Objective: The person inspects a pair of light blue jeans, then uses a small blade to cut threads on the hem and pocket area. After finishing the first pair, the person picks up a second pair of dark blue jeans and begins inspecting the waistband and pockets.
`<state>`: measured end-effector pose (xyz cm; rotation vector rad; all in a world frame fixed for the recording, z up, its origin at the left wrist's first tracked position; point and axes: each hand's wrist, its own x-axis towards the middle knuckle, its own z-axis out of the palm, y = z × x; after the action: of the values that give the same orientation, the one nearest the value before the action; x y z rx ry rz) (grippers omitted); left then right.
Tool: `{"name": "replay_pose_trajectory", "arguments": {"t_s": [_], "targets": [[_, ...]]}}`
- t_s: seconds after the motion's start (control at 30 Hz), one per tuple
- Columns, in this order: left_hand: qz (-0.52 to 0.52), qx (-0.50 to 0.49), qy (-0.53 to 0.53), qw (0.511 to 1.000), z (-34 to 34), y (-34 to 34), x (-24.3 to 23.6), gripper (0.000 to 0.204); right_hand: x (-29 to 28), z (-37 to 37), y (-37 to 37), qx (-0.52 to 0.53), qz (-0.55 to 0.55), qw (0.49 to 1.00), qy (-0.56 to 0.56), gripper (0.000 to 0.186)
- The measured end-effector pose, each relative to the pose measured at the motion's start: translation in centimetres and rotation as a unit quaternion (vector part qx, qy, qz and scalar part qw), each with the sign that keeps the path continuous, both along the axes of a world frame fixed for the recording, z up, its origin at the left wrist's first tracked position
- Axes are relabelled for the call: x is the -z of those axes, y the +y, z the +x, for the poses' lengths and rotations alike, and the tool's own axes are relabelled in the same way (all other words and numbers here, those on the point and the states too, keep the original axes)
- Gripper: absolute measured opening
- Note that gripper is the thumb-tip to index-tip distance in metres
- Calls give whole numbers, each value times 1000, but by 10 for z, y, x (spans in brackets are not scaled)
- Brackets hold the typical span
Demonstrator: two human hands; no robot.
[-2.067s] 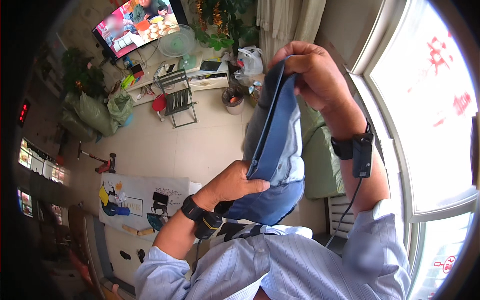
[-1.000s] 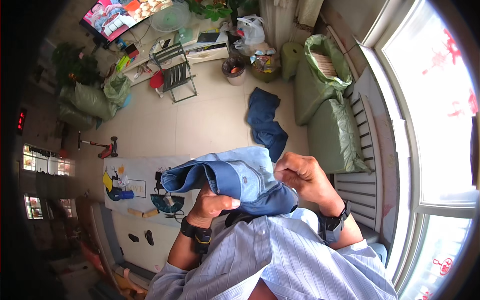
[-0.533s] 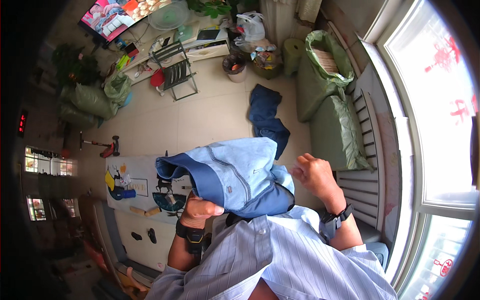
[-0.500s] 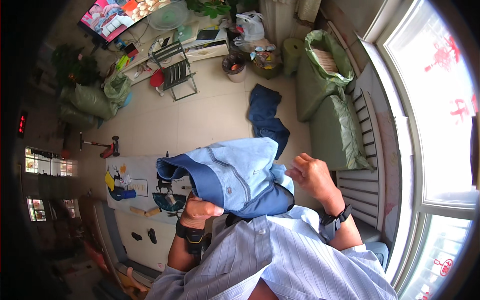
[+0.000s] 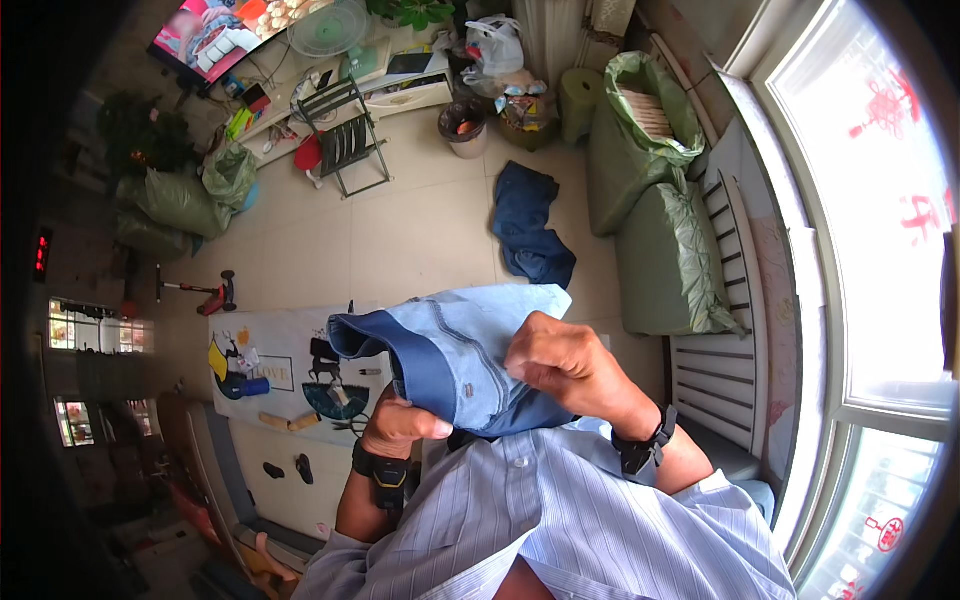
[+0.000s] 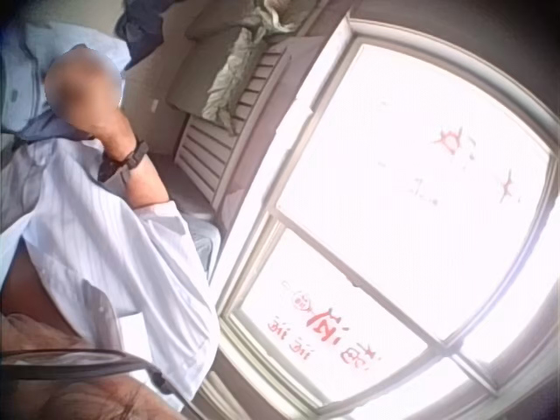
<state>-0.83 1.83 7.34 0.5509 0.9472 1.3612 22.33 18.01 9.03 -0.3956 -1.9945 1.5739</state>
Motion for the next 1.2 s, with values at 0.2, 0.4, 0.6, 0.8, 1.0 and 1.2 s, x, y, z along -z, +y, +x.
{"name": "replay_pose_trajectory", "arguments": {"t_s": [0.2,0.4,0.6,0.8,1.0,1.2], "targets": [[3,54,28,998,-8,-13,6,75,15,16,35,95,-125,978,-138,11],[-42,89,73,992,0,-7,-11,67,15,-8,43,10,-100,989,-105,15],[-69,118,81,987,10,1,-37,52,33,-25,46,-43,-217,973,-66,11],[-64,89,99,989,3,-12,-22,46,30,21,67,53,-405,911,53,7],[-8,14,78,997,-12,-17,-6,50,52,70,71,162,-287,942,-63,23],[11,-108,2,994,-26,-5,-19,90,88,105,47,232,-317,911,-125,27]]}}
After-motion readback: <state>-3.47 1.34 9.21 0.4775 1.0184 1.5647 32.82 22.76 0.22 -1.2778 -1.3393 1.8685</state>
